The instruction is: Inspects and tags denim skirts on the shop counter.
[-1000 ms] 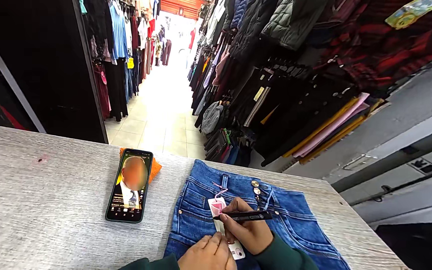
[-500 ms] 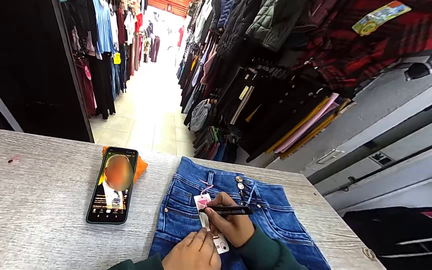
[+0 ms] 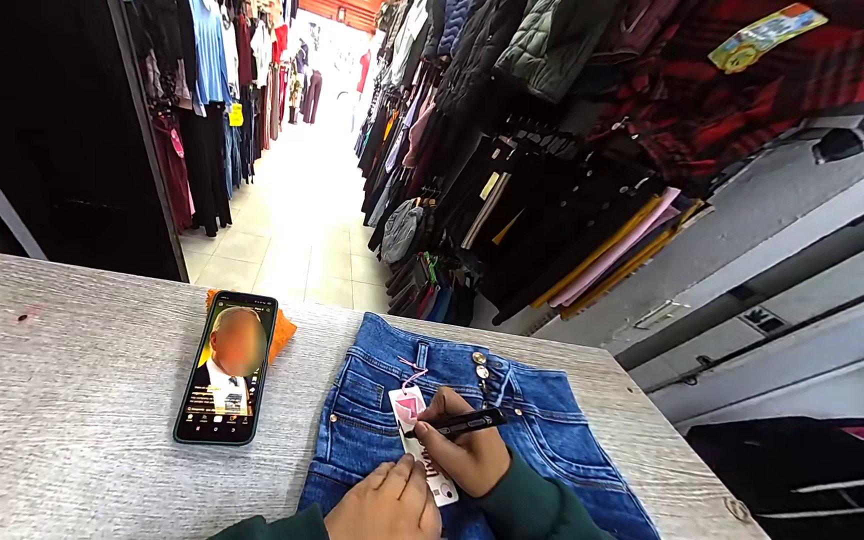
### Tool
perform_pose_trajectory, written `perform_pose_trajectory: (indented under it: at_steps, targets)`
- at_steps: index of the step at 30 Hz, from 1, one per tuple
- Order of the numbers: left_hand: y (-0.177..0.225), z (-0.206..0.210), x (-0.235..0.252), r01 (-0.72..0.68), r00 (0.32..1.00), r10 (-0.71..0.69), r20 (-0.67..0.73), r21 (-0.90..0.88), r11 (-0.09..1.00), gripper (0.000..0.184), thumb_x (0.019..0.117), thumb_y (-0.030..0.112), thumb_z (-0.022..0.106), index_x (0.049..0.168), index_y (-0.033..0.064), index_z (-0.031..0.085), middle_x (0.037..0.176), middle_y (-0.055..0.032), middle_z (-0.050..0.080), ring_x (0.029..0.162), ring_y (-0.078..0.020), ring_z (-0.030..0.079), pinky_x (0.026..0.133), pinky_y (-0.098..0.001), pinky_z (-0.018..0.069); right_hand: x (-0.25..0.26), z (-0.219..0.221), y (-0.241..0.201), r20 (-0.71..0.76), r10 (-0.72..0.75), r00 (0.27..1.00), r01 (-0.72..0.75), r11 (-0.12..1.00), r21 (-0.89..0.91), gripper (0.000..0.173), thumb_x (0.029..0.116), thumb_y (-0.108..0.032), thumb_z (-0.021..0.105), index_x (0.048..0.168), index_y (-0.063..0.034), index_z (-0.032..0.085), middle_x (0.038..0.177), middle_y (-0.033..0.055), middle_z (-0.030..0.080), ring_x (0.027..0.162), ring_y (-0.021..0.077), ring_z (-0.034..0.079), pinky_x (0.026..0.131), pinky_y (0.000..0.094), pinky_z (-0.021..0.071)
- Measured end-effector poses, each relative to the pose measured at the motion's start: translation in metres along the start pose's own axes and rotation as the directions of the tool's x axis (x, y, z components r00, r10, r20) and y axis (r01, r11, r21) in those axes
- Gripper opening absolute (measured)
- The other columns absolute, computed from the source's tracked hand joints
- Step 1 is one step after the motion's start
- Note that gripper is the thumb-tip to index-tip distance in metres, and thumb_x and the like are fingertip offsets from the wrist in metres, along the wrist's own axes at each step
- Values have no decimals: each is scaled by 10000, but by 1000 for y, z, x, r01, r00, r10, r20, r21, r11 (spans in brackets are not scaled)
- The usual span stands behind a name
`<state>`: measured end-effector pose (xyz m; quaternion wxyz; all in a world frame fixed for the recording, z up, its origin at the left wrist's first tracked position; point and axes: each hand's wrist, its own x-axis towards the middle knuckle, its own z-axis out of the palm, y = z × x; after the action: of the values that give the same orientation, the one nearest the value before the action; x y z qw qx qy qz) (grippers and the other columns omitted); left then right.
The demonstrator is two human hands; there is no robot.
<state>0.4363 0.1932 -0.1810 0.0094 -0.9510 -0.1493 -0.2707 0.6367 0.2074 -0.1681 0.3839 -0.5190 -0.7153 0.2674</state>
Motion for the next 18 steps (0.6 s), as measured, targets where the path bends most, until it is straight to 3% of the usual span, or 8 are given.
perform_pose_trajectory:
  at_steps: [6, 10, 18]
  targets:
    - [-1, 2, -1, -4, 1000, 4, -12, -9, 1000, 196, 968, 40, 553, 1049, -12, 724, 1155, -171, 739, 1126, -301, 713, 933, -384, 578, -2, -1, 1, 2, -6, 1000, 6, 1000, 8, 69, 912, -136, 617, 941, -85, 581, 743, -75, 606, 618, -30, 569, 567, 167, 488]
    - [0, 2, 0, 6, 1000, -6, -7, -9, 1000, 191, 973, 46, 556, 1045, -3, 726, 1152, -161, 741, 1129, -293, 712, 941, -381, 575, -4, 0, 2, -5, -10, 1000, 11, 996, 93, 47, 925, -129, 603, 952, -104, 575, 726, -91, 607, 560, -30, 559, 507, 173, 489]
    - [-1, -1, 1, -5, 1000, 5, 1, 6, 1000, 196, 972, 30, 545, 1036, -8, 726, 1153, -165, 742, 1126, -290, 714, 938, -376, 574, -2, 0, -1, 29, -16, 999, 15, 1000, 18, 73, 916, -141, 615, 942, -82, 582, 736, -79, 597, 610, -40, 555, 561, 163, 480]
